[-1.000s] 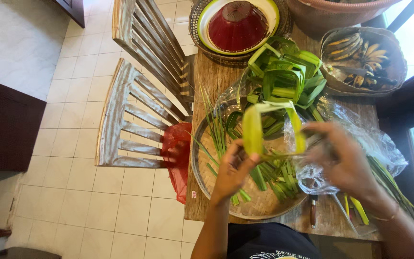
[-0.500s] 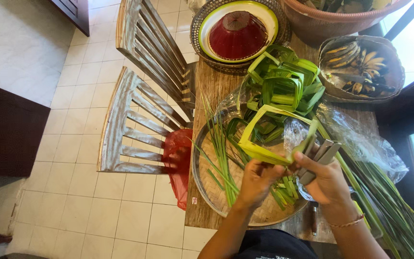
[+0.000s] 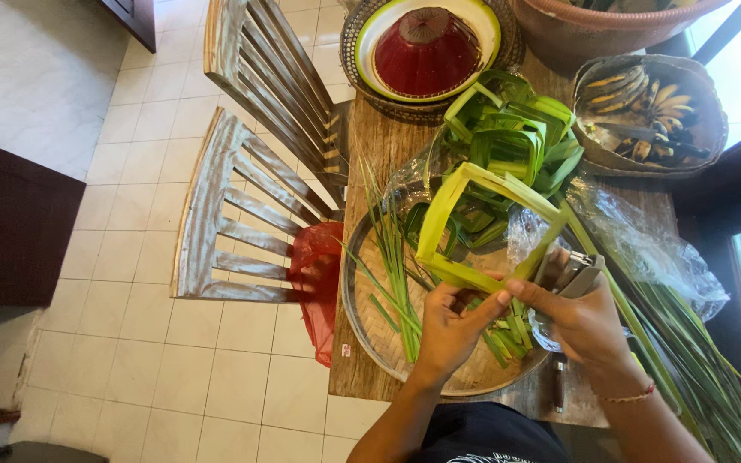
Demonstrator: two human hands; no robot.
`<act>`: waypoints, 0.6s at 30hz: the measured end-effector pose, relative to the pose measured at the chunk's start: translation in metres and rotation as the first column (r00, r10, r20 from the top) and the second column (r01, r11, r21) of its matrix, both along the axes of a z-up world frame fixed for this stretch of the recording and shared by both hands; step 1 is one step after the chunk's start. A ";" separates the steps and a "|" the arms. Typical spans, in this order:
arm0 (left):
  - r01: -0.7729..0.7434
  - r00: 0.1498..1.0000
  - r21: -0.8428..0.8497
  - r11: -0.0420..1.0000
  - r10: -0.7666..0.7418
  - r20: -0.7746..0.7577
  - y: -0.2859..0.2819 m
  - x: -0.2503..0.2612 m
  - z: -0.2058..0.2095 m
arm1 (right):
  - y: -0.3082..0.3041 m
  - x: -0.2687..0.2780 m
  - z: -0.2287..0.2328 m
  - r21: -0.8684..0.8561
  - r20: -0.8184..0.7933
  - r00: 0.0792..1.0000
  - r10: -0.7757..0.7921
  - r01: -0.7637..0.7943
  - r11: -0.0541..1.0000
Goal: The person weaves together palm leaves to form a square basket and uses a knife to trim the excess leaf material from the finished structures.
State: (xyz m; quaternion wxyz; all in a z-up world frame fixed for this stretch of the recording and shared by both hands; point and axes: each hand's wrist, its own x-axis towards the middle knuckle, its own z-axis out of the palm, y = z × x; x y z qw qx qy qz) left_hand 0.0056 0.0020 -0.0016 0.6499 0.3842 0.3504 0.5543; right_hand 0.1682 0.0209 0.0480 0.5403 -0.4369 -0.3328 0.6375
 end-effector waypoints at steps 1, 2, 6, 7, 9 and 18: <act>-0.014 0.999 0.018 1.000 0.015 -0.044 0.000 -0.001 0.002 | 0.001 0.005 0.004 0.026 0.250 0.965 0.074 -0.084 0.996; -0.015 0.999 0.016 1.000 0.016 -0.044 0.000 -0.002 0.005 | 0.004 0.006 0.007 0.031 0.484 0.865 0.136 -0.172 0.985; -0.118 0.931 0.069 0.991 0.134 -0.338 0.003 -0.018 0.026 | 0.016 0.024 0.024 -0.343 0.914 0.165 0.370 -0.172 0.924; -0.125 0.903 0.131 0.983 0.168 -0.396 0.004 -0.021 0.032 | 0.018 0.031 0.029 -0.106 0.938 0.272 0.216 -0.368 0.924; -0.088 0.875 0.146 0.985 0.146 -0.461 0.004 -0.023 0.041 | 0.017 0.033 0.036 0.153 0.910 0.407 0.080 -0.507 0.848; 0.043 0.753 0.379 0.924 0.219 -0.620 0.000 -0.026 0.051 | 0.030 0.010 0.047 0.021 0.901 -0.187 -0.393 -0.883 0.468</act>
